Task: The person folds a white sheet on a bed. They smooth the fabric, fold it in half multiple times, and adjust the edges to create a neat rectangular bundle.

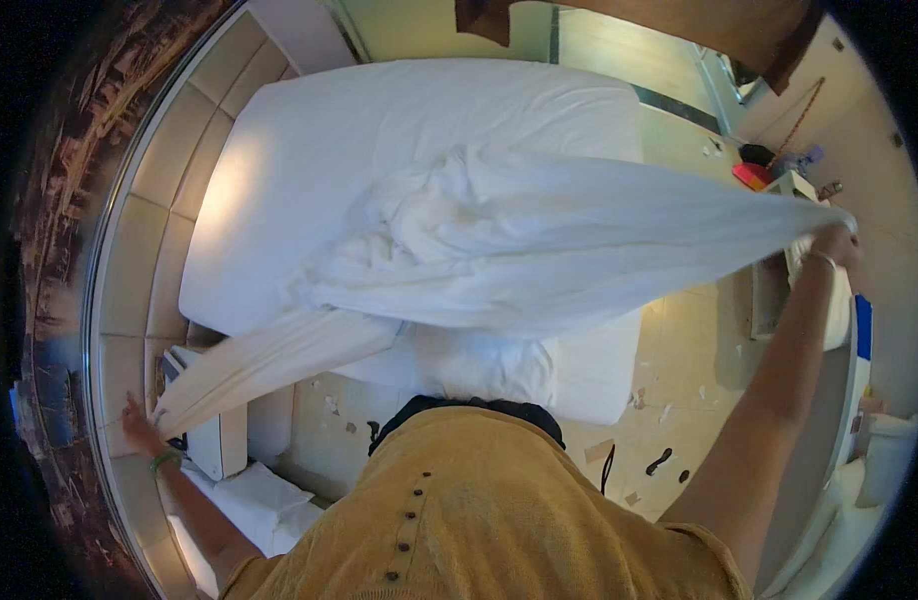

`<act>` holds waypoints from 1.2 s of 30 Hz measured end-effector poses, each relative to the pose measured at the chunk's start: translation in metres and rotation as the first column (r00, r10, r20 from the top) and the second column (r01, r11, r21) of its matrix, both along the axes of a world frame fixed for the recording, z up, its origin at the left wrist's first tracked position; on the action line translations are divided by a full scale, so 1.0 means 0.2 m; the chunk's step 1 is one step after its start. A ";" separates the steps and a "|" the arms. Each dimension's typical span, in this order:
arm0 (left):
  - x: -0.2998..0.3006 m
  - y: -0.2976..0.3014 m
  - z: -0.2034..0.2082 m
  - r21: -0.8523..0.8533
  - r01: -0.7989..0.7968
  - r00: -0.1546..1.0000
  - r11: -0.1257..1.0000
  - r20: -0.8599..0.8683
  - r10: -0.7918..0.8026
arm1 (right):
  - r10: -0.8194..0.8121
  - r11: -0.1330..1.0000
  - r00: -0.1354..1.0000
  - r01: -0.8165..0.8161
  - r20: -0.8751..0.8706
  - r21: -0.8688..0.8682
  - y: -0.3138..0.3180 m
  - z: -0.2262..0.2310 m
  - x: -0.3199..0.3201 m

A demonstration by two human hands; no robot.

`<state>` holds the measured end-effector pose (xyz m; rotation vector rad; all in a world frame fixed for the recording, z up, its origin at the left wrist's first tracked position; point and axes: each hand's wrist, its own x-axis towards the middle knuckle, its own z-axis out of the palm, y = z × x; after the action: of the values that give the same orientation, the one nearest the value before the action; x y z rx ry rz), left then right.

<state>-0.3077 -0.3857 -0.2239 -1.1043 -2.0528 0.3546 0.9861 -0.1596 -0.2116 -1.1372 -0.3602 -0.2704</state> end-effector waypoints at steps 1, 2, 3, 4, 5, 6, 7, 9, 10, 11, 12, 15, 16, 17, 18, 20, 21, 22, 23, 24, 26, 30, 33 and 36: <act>-0.24 -0.22 0.20 0.271 -0.045 0.949 0.961 0.313 -0.043 | 0.016 0.997 0.999 -0.019 -0.031 -0.074 0.03 -0.08 -0.04; -0.17 -0.25 0.21 0.411 -0.143 0.953 0.901 0.302 0.013 | 0.018 0.987 1.000 -0.018 0.003 -0.161 0.02 0.03 -0.16; -0.06 -0.17 0.22 0.442 -0.005 0.962 0.897 0.246 -0.116 | 0.012 0.971 0.999 -0.004 0.033 -0.241 0.01 0.10 -0.24; 0.06 -0.04 0.22 0.478 0.140 0.949 0.867 0.185 -0.256 | 0.274 0.904 0.956 -0.220 0.101 -0.366 0.08 0.06 -0.24; 0.22 0.05 0.28 0.493 0.274 0.927 0.826 0.095 -0.364 | 0.529 0.769 0.842 -0.420 0.109 -0.482 0.18 0.03 -0.64; 0.43 0.22 0.24 0.653 0.159 0.702 0.740 0.453 -0.550 | 0.742 0.579 0.664 -0.568 0.091 -0.585 0.25 0.04 -1.06; 0.57 0.35 0.13 0.586 0.384 0.700 0.714 0.319 -0.639 | 0.782 0.454 0.614 -0.448 0.103 -0.771 0.34 0.00 -1.39; 1.69 0.72 0.15 0.670 0.052 -0.025 0.741 0.742 -0.670 | 0.884 0.463 0.343 -0.535 0.319 -0.707 0.36 -0.13 -2.02; 1.85 0.78 -0.04 0.566 0.150 0.022 0.810 0.818 -0.575 | 0.966 0.229 0.255 -0.754 0.047 -0.615 0.26 -0.07 -2.39; 2.23 0.85 -0.05 0.702 0.249 -0.427 0.667 0.698 -0.576 | 0.974 0.222 0.157 -0.788 0.161 -0.574 0.19 -0.09 -2.59; 2.48 0.84 0.02 0.664 0.428 -0.373 0.613 0.748 -0.549 | 0.992 0.091 0.126 -0.745 -0.005 -0.661 0.08 -0.01 -2.78; 2.71 0.82 -0.10 0.778 0.307 -0.514 0.549 0.621 -0.592 | 0.991 -0.012 -0.087 -0.805 0.098 -0.593 -0.07 0.03 -2.99; 2.72 0.81 -0.10 0.741 0.319 -0.515 0.591 0.659 -0.548 | 0.993 -0.057 -0.110 -0.799 0.053 -0.598 -0.08 0.02 -2.98; 2.73 0.80 -0.11 0.706 0.325 -0.519 0.629 0.690 -0.505 | 0.991 -0.102 -0.136 -0.789 0.010 -0.605 -0.10 0.00 -2.96; 2.73 0.78 -0.11 0.668 0.332 -0.522 0.666 0.718 -0.460 | 0.989 -0.124 -0.146 -0.780 -0.013 -0.614 -0.12 -0.01 -2.95; 2.75 0.75 -0.11 0.592 0.318 -0.596 0.741 0.733 -0.329 | 0.985 -0.164 -0.165 -0.760 -0.057 -0.629 -0.15 -0.02 -2.92; 2.76 0.72 -0.10 0.550 0.316 -0.631 0.773 0.730 -0.262 | 0.973 -0.228 -0.194 -0.769 -0.122 -0.598 -0.17 -0.01 -2.91; 2.81 0.70 -0.08 0.602 0.286 -0.670 0.745 0.682 -0.294 | 0.957 -0.291 -0.224 -0.775 -0.185 -0.561 -0.18 0.01 -2.89; 2.81 0.69 -0.09 0.593 0.292 -0.666 0.750 0.689 -0.286 | 0.935 -0.351 -0.258 -0.777 -0.244 -0.522 -0.19 0.03 -2.88; 2.81 0.70 -0.11 0.584 0.299 -0.662 0.755 0.697 -0.277 | 0.931 -0.362 -0.276 -0.786 -0.239 -0.501 -0.19 0.02 -2.86; 2.81 0.70 -0.10 0.530 0.301 -0.658 0.793 0.717 -0.230 | 0.924 -0.379 -0.307 -0.803 -0.227 -0.460 -0.19 0.01 -2.83; 2.85 0.72 -0.11 0.509 0.204 -0.727 0.836 0.651 -0.219 | 0.881 -0.376 -0.224 -0.868 -0.417 -0.326 -0.19 -0.07 -2.78; 2.85 0.70 -0.15 0.511 0.173 -0.713 0.842 0.655 -0.251 | 0.881 -0.387 -0.133 -0.756 -0.454 -0.528 -0.20 -0.09 -2.74; 2.86 0.71 -0.17 0.593 0.228 -0.691 0.772 0.657 -0.301 | 0.912 -0.368 -0.161 -0.727 -0.376 -0.579 -0.22 -0.11 -2.74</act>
<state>0.2644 -0.2446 -0.2574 -2.6128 -2.3677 -2.1865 0.4384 -0.2034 -0.2342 -1.1288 -1.6859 1.3905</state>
